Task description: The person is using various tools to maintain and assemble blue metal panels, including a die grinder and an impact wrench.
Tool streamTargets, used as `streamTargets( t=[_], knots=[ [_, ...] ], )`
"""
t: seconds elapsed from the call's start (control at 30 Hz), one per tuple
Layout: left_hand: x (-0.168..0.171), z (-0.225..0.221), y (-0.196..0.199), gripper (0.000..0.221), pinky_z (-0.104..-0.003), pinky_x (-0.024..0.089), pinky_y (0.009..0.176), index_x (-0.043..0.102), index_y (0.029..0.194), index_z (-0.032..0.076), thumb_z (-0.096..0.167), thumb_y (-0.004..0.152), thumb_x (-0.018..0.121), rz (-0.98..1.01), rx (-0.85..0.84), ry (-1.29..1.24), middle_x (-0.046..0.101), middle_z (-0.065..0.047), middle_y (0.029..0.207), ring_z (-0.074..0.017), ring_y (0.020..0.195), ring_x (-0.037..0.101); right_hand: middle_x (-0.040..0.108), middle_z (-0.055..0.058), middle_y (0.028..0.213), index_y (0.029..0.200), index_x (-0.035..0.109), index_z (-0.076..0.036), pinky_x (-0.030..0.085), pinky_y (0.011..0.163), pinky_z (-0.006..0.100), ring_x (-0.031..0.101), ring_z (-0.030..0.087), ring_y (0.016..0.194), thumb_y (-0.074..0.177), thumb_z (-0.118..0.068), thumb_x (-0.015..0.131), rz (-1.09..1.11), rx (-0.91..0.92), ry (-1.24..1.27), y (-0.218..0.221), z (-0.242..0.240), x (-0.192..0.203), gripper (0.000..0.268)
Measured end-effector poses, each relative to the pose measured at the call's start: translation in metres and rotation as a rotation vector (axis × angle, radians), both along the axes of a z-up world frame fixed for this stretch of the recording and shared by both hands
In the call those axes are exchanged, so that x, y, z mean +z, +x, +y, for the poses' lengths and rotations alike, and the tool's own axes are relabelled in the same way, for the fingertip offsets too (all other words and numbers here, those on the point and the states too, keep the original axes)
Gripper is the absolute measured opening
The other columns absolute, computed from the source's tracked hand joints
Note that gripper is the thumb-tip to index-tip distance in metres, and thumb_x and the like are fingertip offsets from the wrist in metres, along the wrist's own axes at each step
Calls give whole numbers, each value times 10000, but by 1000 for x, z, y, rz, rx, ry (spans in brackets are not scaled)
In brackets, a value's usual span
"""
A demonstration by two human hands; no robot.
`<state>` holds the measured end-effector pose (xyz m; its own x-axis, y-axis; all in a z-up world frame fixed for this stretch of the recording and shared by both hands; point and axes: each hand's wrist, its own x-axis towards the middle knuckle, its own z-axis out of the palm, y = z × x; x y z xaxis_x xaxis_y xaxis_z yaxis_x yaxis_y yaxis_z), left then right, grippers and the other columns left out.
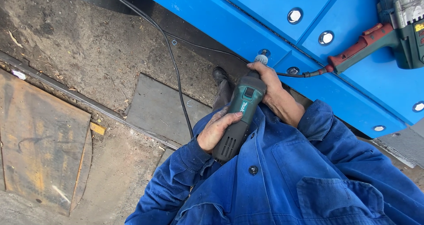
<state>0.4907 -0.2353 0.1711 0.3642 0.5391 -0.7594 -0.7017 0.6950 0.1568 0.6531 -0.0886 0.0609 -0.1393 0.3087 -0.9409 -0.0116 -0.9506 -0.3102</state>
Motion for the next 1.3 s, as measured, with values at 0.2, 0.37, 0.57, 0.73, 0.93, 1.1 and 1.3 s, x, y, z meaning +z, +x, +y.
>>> streamTargets(
  t=[0.2, 0.37, 0.57, 0.73, 0.93, 1.1, 1.3],
  knots=[
    [-7, -5, 2, 424, -233, 555, 628, 594, 1272, 34, 302, 948, 649, 18, -18, 53, 690, -65, 932, -109, 734, 671, 653, 122, 757, 1034, 604, -9, 554, 505, 358, 642, 214, 559, 867, -205, 710, -16, -19, -27, 3, -1, -3, 278],
    [-1, 1, 2, 393, -243, 543, 599, 603, 1236, 39, 300, 946, 643, 57, -68, 26, 688, -63, 903, -114, 705, 658, 648, 106, 750, 1022, 608, -27, 552, 508, 354, 634, 207, 555, 868, -210, 709, 3, -40, -31, 7, -2, -11, 259],
    [-4, 3, 2, 391, -236, 541, 611, 607, 1226, 35, 308, 948, 649, 85, -96, 54, 683, -43, 912, -94, 721, 650, 648, 96, 745, 1009, 613, -41, 548, 513, 349, 629, 200, 554, 872, -226, 707, 12, -64, -53, 9, -3, -14, 248],
    [-6, -2, 0, 395, -235, 536, 605, 600, 1234, 35, 310, 953, 642, 66, -87, 72, 686, -46, 914, -98, 710, 651, 648, 101, 753, 1018, 610, -41, 548, 515, 350, 631, 205, 561, 873, -218, 706, 25, -51, -44, 8, -4, -15, 248],
    [-8, -9, 1, 415, -231, 544, 591, 603, 1268, 47, 293, 937, 648, 26, -14, 17, 679, -52, 898, -102, 688, 652, 641, 99, 769, 1045, 609, -28, 547, 505, 345, 628, 194, 569, 853, -197, 711, -30, 24, 31, 1, -2, -5, 276],
    [-2, -3, 1, 411, -233, 553, 573, 624, 1242, 38, 308, 933, 641, 37, -30, -1, 690, -60, 874, -100, 671, 661, 629, 98, 777, 1032, 611, -25, 558, 509, 349, 632, 195, 574, 846, -176, 726, -48, 7, 17, 2, 0, -5, 266],
    [-5, -2, 2, 400, -236, 556, 606, 616, 1226, 29, 302, 936, 650, 55, -29, 33, 690, -56, 891, -99, 694, 663, 629, 91, 778, 1029, 609, -29, 557, 506, 354, 637, 199, 578, 847, -172, 718, -5, -17, 26, 3, 1, -5, 255]
  ],
)
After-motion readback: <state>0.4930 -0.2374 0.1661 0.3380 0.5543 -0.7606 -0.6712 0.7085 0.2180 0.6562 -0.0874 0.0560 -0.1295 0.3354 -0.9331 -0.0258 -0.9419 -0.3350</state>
